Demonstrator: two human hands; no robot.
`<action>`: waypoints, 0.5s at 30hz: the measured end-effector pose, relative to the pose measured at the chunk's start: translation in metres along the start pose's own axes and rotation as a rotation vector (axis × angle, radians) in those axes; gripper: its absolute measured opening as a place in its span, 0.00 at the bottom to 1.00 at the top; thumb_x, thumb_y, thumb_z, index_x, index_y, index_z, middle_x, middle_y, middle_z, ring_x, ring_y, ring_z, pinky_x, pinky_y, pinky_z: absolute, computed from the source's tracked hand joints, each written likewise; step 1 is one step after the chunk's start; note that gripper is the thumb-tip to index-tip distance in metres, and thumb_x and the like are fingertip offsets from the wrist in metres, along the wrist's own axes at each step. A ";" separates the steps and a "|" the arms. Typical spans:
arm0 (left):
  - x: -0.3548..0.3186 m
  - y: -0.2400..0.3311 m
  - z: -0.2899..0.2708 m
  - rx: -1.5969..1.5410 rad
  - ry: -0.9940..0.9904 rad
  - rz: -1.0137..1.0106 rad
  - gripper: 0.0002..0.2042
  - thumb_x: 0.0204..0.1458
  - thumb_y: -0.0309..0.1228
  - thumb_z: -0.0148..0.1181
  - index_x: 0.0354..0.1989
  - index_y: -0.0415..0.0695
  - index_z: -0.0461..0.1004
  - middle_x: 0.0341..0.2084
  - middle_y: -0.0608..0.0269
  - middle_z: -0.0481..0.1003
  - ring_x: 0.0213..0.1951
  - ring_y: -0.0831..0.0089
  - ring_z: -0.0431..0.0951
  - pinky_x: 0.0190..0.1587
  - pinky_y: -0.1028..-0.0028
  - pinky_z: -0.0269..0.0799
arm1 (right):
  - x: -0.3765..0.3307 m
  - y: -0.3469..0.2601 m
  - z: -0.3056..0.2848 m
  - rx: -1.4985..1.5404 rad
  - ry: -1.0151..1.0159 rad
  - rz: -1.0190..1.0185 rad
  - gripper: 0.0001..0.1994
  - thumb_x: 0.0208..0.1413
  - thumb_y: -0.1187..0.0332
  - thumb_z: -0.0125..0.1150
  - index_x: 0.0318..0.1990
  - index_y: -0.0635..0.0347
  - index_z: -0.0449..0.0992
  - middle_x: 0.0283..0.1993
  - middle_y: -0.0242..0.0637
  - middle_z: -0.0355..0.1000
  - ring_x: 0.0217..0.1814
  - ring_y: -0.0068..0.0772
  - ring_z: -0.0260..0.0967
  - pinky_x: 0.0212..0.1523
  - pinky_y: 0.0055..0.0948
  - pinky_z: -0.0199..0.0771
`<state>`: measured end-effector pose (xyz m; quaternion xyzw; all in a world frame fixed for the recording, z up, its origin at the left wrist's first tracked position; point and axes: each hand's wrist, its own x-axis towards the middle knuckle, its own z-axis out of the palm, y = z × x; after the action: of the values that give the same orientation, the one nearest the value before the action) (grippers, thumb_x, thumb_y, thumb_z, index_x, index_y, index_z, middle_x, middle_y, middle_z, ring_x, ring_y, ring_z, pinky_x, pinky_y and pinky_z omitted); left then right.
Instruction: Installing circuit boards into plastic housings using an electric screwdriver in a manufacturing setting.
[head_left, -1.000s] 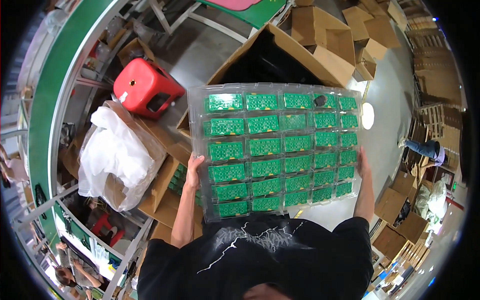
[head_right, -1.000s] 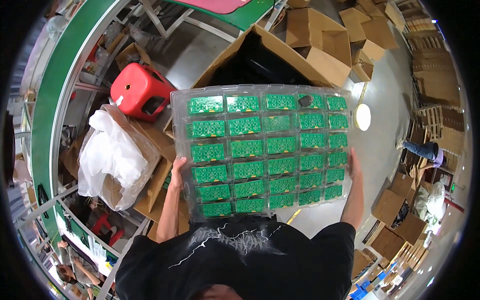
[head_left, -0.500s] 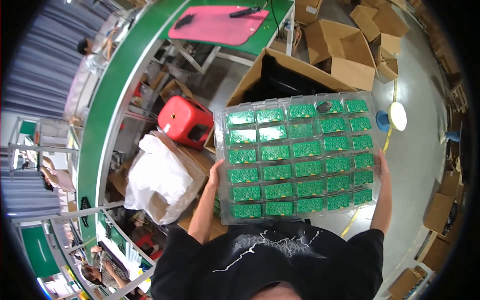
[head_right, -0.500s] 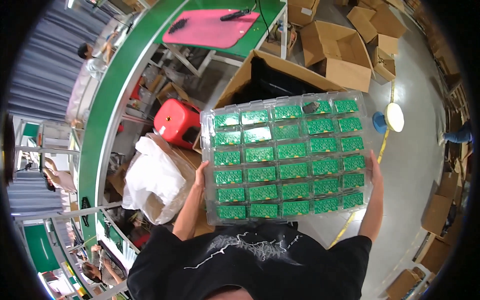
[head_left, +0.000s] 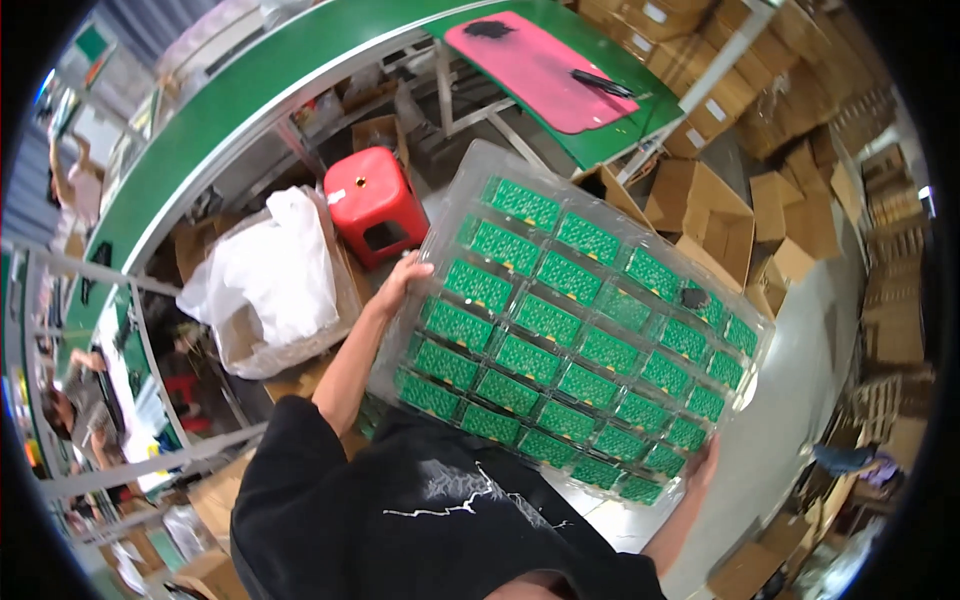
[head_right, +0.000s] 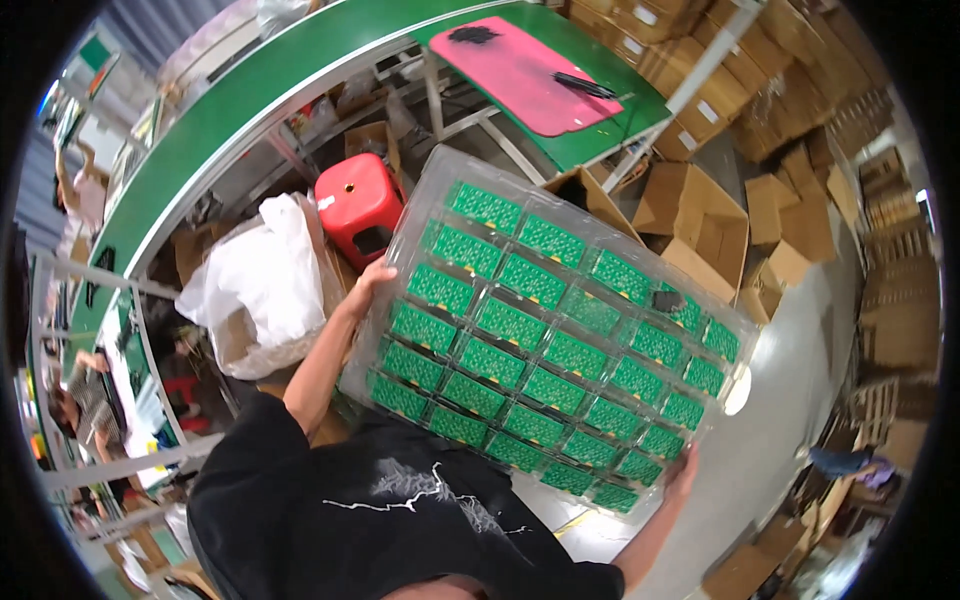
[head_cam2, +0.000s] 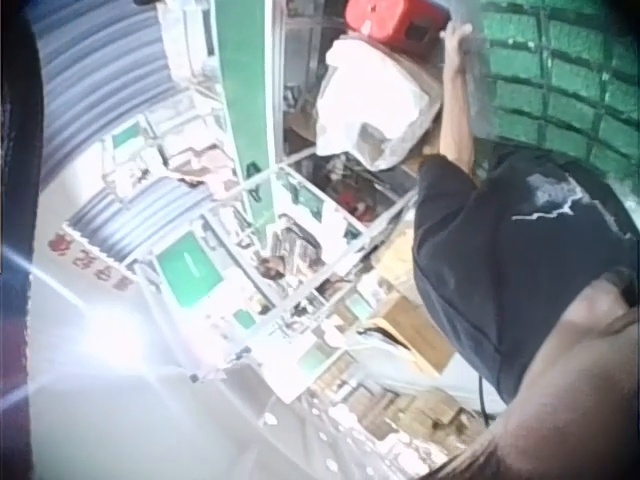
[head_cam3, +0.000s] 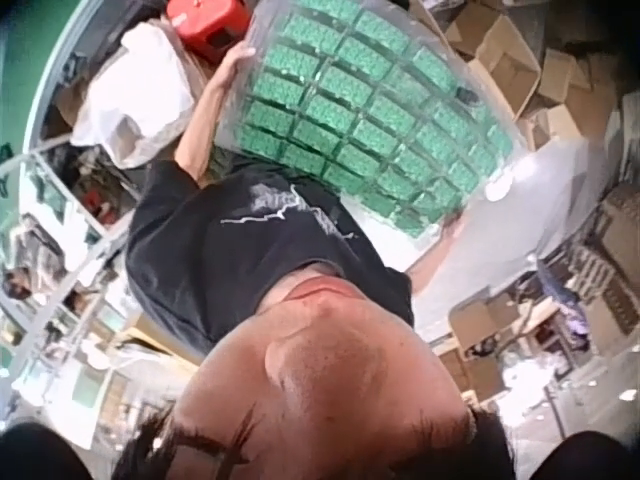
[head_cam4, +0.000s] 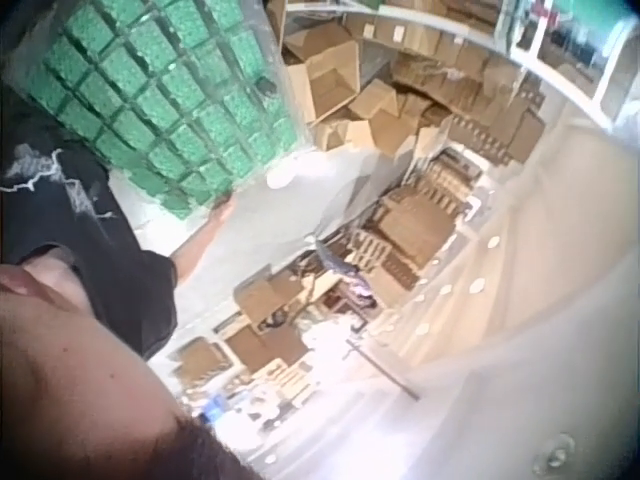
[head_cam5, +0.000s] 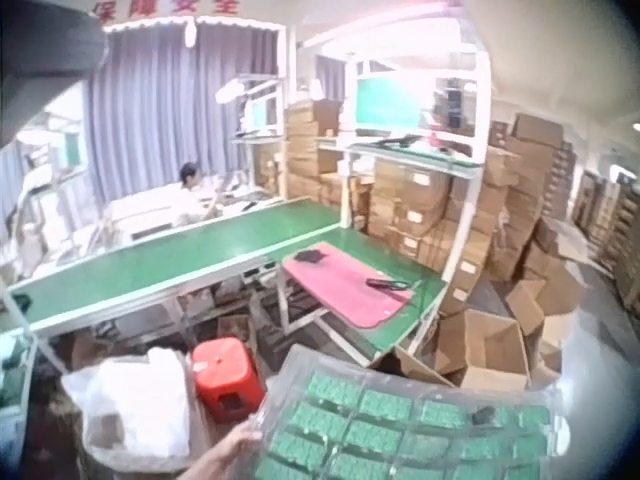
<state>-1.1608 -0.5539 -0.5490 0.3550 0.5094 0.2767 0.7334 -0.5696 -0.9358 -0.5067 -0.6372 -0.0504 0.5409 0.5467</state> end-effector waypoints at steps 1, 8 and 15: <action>0.007 -0.002 0.000 0.010 -0.027 0.013 0.30 0.42 0.44 0.57 0.54 0.38 0.65 0.46 0.61 0.70 0.49 0.71 0.67 0.53 0.71 0.60 | -0.002 0.011 -0.001 0.055 0.037 -0.050 0.27 0.60 0.50 0.46 0.56 0.65 0.65 0.57 0.40 0.66 0.59 0.37 0.62 0.62 0.38 0.57; 0.010 -0.003 0.010 -0.002 -0.031 0.090 0.29 0.43 0.43 0.58 0.53 0.38 0.66 0.47 0.61 0.70 0.50 0.71 0.67 0.54 0.72 0.59 | 0.016 0.046 -0.048 0.067 0.086 -0.097 0.28 0.60 0.46 0.44 0.59 0.58 0.63 0.58 0.40 0.65 0.59 0.39 0.62 0.58 0.47 0.60; -0.029 -0.008 0.022 -0.061 0.153 0.042 0.32 0.44 0.41 0.57 0.58 0.36 0.63 0.54 0.56 0.67 0.56 0.65 0.63 0.60 0.70 0.54 | 0.021 0.031 -0.045 0.126 0.011 -0.147 0.24 0.60 0.49 0.48 0.51 0.60 0.70 0.51 0.36 0.71 0.53 0.32 0.67 0.57 0.33 0.61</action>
<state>-1.1492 -0.5859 -0.5344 0.3209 0.5480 0.3336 0.6967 -0.5437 -0.9635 -0.5515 -0.5993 -0.0598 0.4977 0.6242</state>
